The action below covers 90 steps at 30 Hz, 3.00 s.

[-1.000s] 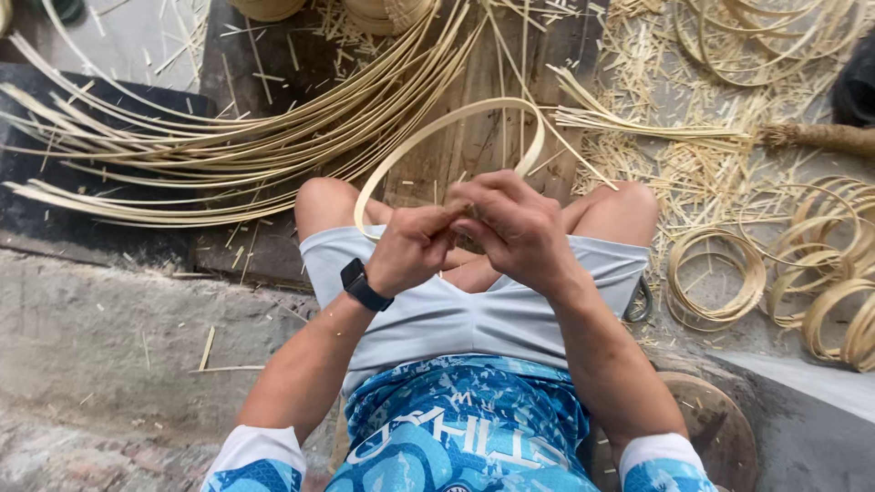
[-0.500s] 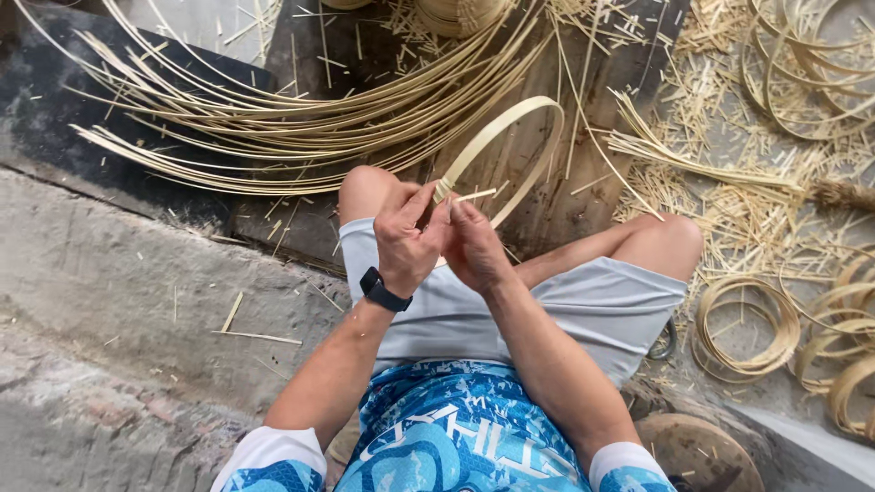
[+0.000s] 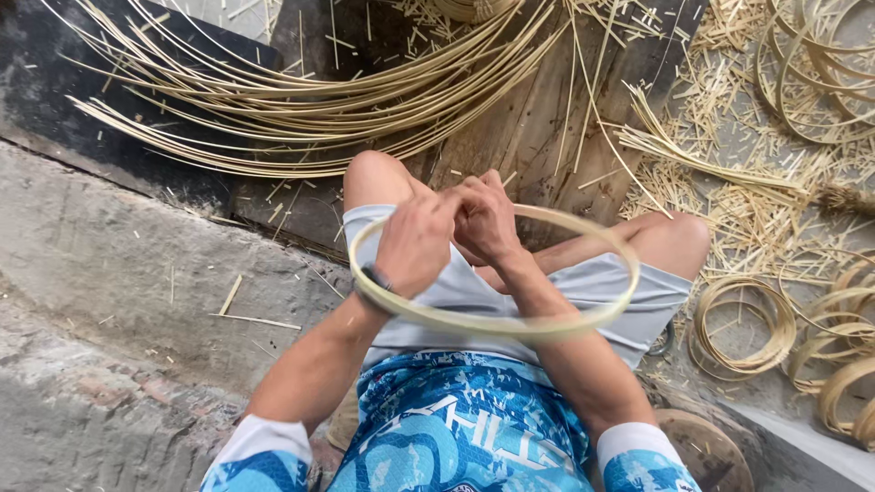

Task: The person sits on the floor and bends thin bamboo strips into circular hoops, flexing and testing the strips by hand, then joins the ends of a strip together to form a basket rim. Finished woven bamboo baskets and piles of strips are stacked around the work area.

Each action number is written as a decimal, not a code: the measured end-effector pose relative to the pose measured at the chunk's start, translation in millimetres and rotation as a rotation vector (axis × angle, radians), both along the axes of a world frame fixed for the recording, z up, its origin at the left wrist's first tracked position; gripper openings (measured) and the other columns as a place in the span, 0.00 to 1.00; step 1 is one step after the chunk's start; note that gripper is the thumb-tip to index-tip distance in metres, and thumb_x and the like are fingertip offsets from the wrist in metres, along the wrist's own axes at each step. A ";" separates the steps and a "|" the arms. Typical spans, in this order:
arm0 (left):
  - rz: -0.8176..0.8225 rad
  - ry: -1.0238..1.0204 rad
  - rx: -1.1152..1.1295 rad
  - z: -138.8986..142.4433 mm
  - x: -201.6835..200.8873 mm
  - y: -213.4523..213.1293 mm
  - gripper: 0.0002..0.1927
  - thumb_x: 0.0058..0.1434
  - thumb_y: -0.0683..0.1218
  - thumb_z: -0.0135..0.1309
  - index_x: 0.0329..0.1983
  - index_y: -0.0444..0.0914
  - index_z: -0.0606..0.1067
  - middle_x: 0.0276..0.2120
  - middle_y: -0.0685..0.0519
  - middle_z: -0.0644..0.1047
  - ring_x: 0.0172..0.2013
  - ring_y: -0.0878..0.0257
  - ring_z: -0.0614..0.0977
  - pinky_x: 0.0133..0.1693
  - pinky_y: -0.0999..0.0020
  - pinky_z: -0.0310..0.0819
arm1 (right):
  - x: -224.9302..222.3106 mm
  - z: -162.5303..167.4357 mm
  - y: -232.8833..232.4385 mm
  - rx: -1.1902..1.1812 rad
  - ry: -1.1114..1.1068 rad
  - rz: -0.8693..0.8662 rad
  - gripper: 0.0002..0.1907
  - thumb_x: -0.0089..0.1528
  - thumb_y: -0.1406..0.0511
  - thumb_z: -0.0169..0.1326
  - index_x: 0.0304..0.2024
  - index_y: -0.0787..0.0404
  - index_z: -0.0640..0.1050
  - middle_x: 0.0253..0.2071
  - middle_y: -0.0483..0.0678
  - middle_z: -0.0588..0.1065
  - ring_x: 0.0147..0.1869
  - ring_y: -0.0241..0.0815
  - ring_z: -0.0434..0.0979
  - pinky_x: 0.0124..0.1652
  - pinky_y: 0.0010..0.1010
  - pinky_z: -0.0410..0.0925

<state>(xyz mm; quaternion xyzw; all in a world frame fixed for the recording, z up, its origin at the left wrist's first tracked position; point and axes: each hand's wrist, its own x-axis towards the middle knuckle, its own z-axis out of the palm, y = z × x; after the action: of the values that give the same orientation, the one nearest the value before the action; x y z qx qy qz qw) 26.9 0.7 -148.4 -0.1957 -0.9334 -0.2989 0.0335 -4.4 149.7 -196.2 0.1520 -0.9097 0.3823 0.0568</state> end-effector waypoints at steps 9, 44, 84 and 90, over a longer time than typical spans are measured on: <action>-0.030 -0.228 -0.145 -35.6 -41.0 21.3 0.07 0.60 0.42 0.54 0.37 0.42 0.82 0.32 0.43 0.81 0.37 0.44 0.82 0.37 0.47 0.75 | -22.7 22.3 35.7 -0.014 -0.468 -0.296 0.05 0.59 0.61 0.62 0.37 0.52 0.84 0.32 0.49 0.80 0.38 0.52 0.80 0.41 0.42 0.71; 0.200 -0.985 1.500 -36.3 -39.8 78.1 0.19 0.64 0.54 0.63 0.23 0.42 0.70 0.23 0.59 0.71 0.26 0.70 0.67 0.31 0.74 0.57 | 42.6 22.6 41.8 -0.468 0.065 -0.426 0.05 0.64 0.70 0.62 0.38 0.66 0.79 0.32 0.47 0.79 0.33 0.32 0.80 0.36 0.24 0.74; 0.096 -0.762 0.737 -20.7 -20.9 35.2 0.37 0.63 0.72 0.48 0.20 0.36 0.77 0.18 0.57 0.72 0.22 0.72 0.73 0.24 0.76 0.65 | 20.2 52.2 113.8 -0.257 -0.360 0.147 0.03 0.63 0.70 0.58 0.37 0.65 0.78 0.30 0.48 0.75 0.32 0.34 0.72 0.31 0.28 0.67; 0.279 -0.660 1.383 8.3 -34.5 41.1 0.22 0.67 0.61 0.50 0.44 0.39 0.79 0.25 0.58 0.74 0.24 0.73 0.76 0.24 0.79 0.64 | 6.9 57.0 84.3 -0.302 -0.230 0.078 0.08 0.65 0.70 0.53 0.30 0.67 0.74 0.21 0.42 0.67 0.25 0.31 0.65 0.25 0.26 0.61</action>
<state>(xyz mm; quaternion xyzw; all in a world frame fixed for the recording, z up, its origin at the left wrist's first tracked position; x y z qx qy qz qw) -7.7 41.8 -140.1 0.0882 -0.5125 -0.8489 -0.0944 2.5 234.1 -139.2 0.1323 -0.8359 0.5311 -0.0404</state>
